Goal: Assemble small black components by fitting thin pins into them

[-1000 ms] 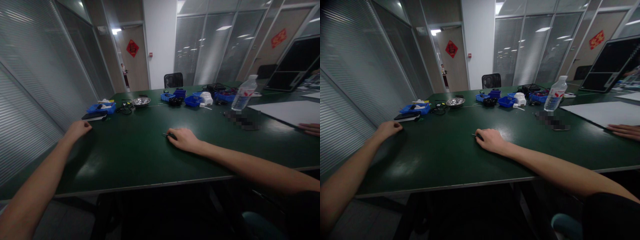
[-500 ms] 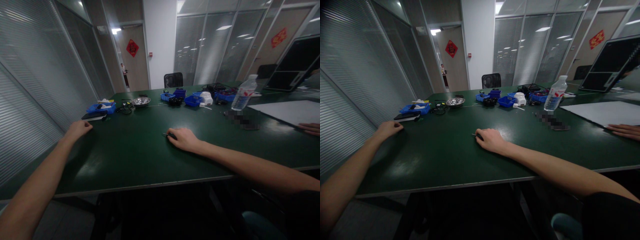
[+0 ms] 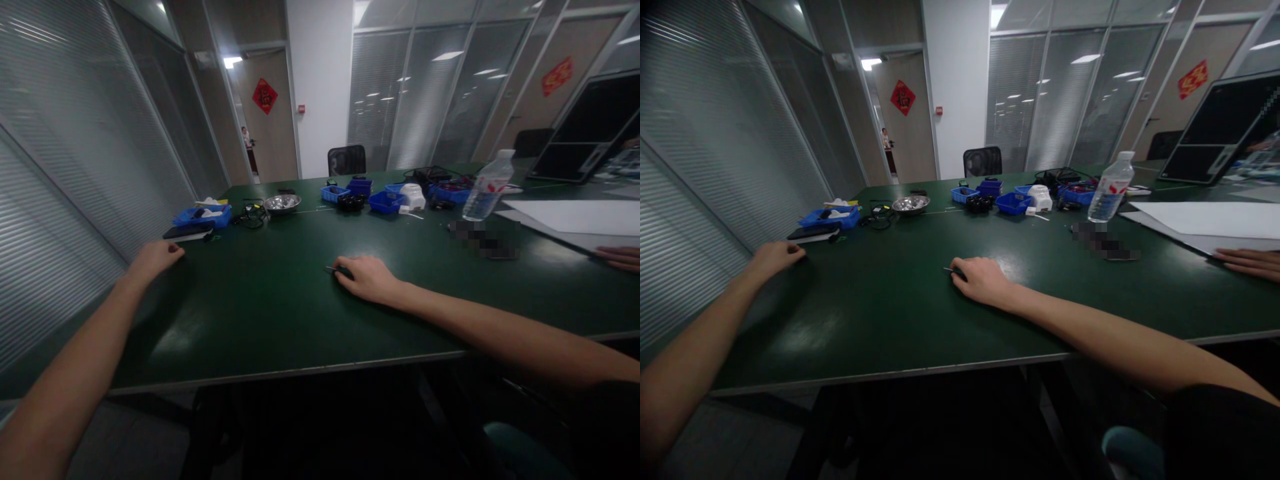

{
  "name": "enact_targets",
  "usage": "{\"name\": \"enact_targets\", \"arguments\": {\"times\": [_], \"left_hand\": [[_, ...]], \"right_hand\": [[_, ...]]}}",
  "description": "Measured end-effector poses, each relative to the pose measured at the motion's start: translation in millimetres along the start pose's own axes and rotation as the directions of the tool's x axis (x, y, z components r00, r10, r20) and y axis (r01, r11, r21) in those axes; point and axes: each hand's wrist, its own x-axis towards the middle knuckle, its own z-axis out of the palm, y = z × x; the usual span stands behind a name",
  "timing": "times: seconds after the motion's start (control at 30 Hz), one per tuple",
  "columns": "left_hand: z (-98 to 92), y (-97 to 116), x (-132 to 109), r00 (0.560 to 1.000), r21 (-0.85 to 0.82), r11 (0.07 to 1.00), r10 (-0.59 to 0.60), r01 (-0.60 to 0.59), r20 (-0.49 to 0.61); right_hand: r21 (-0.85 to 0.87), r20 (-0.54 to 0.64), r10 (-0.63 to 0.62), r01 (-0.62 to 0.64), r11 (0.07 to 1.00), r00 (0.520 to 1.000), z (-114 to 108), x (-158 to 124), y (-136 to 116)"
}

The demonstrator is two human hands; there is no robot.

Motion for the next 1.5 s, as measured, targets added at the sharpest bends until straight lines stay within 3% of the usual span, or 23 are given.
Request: {"name": "enact_targets", "arguments": {"times": [0.97,1.27,1.4,1.5], "left_hand": [[-0.2,-7,1,0.996,-0.062,0.995,-0.086,0.083,-0.04],[6.8,-16,12,0.998,-0.15,0.987,-0.055,0.059,0.029],[7.9,-1,10,0.997,-0.21,0.977,-0.013,0.029,0.077],[6.4,43,-2,0.984,-0.391,0.91,0.172,-0.138,0.053]], "right_hand": [[-0.019,-0.006,-0.009,0.009,1.0,1.0,3,0,1],[-0.011,-0.022,-0.022,0.021,1.0,1.0,3,0,2],[-0.016,-0.027,-0.028,0.027,1.0,0.999,3,0,1],[-0.019,-0.023,-0.02,0.019,1.0,1.0,3,1,2]]}}
